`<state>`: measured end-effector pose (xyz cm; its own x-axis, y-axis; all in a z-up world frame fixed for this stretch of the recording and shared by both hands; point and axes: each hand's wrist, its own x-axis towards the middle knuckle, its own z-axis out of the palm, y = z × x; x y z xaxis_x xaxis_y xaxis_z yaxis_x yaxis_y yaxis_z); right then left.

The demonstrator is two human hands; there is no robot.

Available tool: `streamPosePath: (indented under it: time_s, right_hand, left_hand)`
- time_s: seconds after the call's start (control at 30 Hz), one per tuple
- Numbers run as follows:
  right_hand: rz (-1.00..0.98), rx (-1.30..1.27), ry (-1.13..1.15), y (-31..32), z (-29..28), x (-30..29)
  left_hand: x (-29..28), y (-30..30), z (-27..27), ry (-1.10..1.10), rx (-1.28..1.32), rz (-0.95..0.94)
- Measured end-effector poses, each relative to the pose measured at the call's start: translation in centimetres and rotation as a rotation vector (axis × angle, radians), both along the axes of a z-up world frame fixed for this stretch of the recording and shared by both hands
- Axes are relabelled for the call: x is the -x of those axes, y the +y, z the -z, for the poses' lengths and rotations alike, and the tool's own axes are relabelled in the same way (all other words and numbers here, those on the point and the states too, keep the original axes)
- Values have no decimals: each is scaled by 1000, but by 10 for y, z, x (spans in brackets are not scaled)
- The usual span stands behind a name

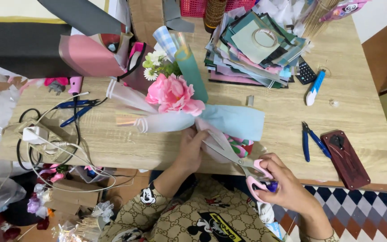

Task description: The person sorts through a stack of colorful wrapping papers on a cluttered table, then picks up a bouquet of artificial flowers. They wrap the bouquet in layers of paper, using scissors to trim the edges and tape to secure the wrapping.

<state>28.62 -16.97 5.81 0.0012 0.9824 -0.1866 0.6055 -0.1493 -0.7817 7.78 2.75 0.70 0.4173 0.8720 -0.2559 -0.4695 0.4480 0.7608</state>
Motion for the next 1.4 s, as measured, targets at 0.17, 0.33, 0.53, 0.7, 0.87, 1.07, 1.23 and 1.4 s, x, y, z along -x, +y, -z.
streamPosePath:
  time_s: [0.17, 0.33, 0.53, 0.7, 0.87, 1.07, 1.23, 1.4]
  right_hand:
    - [31, -15, -62, 2, -13, 1]
    - [118, 79, 56, 7, -22, 7]
    - [118, 68, -42, 7, -24, 13]
    - [114, -47, -74, 6, -17, 17]
    - [90, -121, -129, 6, -12, 22]
    - [67, -162, -197, 5, -11, 27]
    - [51, -248, -175, 5, -6, 28]
    - [114, -135, -105, 0, -11, 32]
  left_hand:
    - [8, 3, -7, -35, -122, -21]
    - [17, -1, -11, 24, -213, 19]
    - [25, -9, -5, 327, -169, 116]
    - [27, -15, -12, 134, -211, 121]
    - [29, -15, -7, 130, -276, 124]
    - [30, -18, 2, 39, -270, 115]
    - [30, -19, 6, -70, -293, 88]
    - [31, -21, 4, 88, -242, 74]
